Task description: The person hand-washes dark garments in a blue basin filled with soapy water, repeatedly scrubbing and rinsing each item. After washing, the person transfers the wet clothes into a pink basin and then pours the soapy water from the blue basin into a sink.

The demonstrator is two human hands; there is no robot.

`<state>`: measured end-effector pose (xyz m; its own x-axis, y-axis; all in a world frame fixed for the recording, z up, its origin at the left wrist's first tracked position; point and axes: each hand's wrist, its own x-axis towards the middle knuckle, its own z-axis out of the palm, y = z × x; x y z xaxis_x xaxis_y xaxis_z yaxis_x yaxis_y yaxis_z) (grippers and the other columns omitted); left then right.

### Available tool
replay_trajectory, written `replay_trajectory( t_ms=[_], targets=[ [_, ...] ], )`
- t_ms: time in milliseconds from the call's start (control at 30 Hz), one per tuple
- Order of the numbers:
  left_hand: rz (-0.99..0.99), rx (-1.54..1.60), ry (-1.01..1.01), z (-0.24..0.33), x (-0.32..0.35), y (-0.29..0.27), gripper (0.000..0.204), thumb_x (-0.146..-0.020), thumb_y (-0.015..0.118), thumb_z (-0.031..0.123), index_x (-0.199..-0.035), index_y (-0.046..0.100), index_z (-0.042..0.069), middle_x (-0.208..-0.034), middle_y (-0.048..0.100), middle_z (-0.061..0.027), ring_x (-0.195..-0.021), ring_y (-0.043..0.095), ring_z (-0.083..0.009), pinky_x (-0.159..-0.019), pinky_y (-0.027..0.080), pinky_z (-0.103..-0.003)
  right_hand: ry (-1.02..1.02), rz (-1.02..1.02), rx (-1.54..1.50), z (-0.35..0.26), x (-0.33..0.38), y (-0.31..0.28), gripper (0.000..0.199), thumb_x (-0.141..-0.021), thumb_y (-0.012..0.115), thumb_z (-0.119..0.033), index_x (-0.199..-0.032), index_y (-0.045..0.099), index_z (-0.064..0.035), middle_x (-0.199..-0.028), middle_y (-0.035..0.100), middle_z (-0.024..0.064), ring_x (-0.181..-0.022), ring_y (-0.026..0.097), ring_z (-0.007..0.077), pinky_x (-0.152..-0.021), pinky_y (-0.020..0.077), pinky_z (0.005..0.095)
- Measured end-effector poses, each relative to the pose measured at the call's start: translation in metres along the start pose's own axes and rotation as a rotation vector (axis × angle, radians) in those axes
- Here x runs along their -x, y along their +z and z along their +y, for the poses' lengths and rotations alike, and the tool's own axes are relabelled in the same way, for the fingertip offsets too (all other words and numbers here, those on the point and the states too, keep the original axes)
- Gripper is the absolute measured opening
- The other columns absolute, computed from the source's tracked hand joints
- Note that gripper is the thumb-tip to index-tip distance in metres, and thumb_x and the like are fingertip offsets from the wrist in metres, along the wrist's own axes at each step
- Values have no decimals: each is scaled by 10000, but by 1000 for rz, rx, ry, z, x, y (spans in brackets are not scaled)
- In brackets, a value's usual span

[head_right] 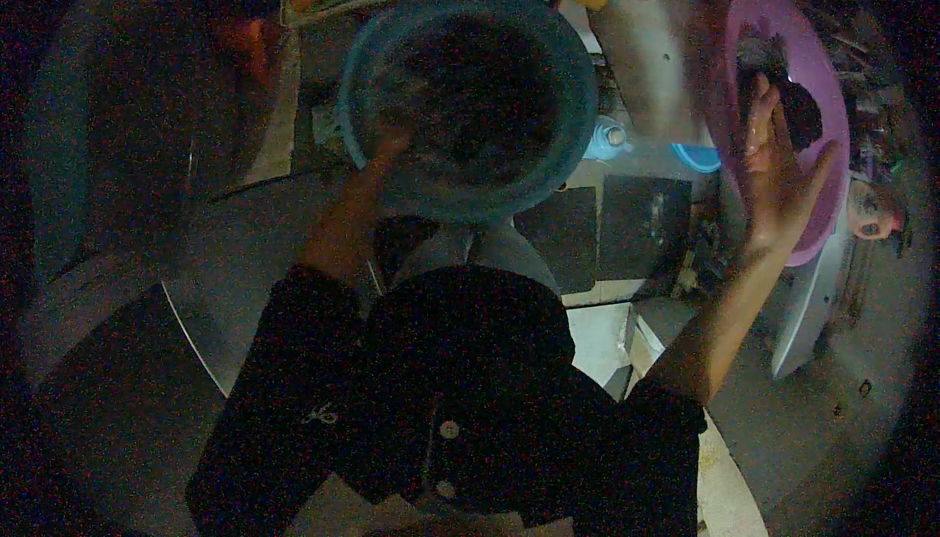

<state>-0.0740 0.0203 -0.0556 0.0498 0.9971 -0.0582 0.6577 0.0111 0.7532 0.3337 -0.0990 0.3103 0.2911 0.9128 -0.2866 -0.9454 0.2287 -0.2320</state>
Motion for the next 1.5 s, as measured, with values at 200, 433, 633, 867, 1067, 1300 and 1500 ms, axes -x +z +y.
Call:
replay_trajectory(
  t_ms=[200, 433, 633, 867, 1067, 1300, 1500],
  targets=[
    [-3, -218, -91, 41, -13, 8, 495, -750, 593, 358, -1083, 510, 1, -1081, 533, -198, -941, 525, -345, -815, 422, -402, 226, -93, 1195, 98, 2, -65, 564, -833, 515, -326, -1289, 313, -61, -1290, 388, 115, -1140, 431, 251, -917, 384, 404],
    [-424, 1015, -621, 99, -21, -45, 481, -782, 598, 331, -1173, 444, 95, -1098, 505, -66, -993, 494, -242, -786, 435, -392, 37, -122, 1858, 180, -77, -253, 542, -738, 626, -226, -1188, 432, 5, -1151, 505, 130, -1068, 474, 264, -911, 378, 351],
    [-305, 1120, -479, 152, 1, -101, 424, -772, 638, 246, -1131, 448, 127, -1081, 509, -47, -979, 503, -193, -714, 452, -344, 24, 54, 1435, 235, -85, -252, 636, -640, 718, -222, -1178, 452, -11, -1188, 472, 131, -1076, 454, 275, -915, 361, 348],
    [-284, 1153, -551, 122, 21, -82, 310, -787, 620, 237, -1035, 496, 99, -940, 563, -34, -860, 540, -154, -690, 428, -296, -155, -584, 1945, 212, -58, -217, 529, -694, 649, -215, -1166, 464, -63, -1255, 397, 170, -1146, 389, 329, -940, 351, 397],
    [-141, 942, -438, 142, 29, -79, 292, -798, 609, 250, -1002, 572, 45, -904, 591, -37, -859, 540, -136, -742, 395, -241, -14, -93, 1650, 189, -64, -129, 495, -682, 640, -235, -1099, 479, -22, -1151, 471, 137, -1031, 475, 250, -835, 410, 322],
    [-135, 669, -81, 192, 24, -87, 349, -805, 600, 238, -1080, 546, 28, -992, 585, -52, -890, 532, -134, -827, 386, -263, 181, -175, 1595, 191, -63, -98, 541, -665, 660, -263, -1110, 485, -9, -1002, 540, 109, -895, 523, 204, -759, 431, 308],
    [-312, 515, 63, 187, 44, -83, 433, -746, 668, 198, -1121, 512, 49, -1007, 561, -54, -921, 518, -158, -835, 400, -275, -200, -651, 1874, 223, -37, -84, 466, -674, 663, -194, -1079, 516, -17, -984, 557, 137, -884, 558, 207, -741, 458, 316]
  ],
)
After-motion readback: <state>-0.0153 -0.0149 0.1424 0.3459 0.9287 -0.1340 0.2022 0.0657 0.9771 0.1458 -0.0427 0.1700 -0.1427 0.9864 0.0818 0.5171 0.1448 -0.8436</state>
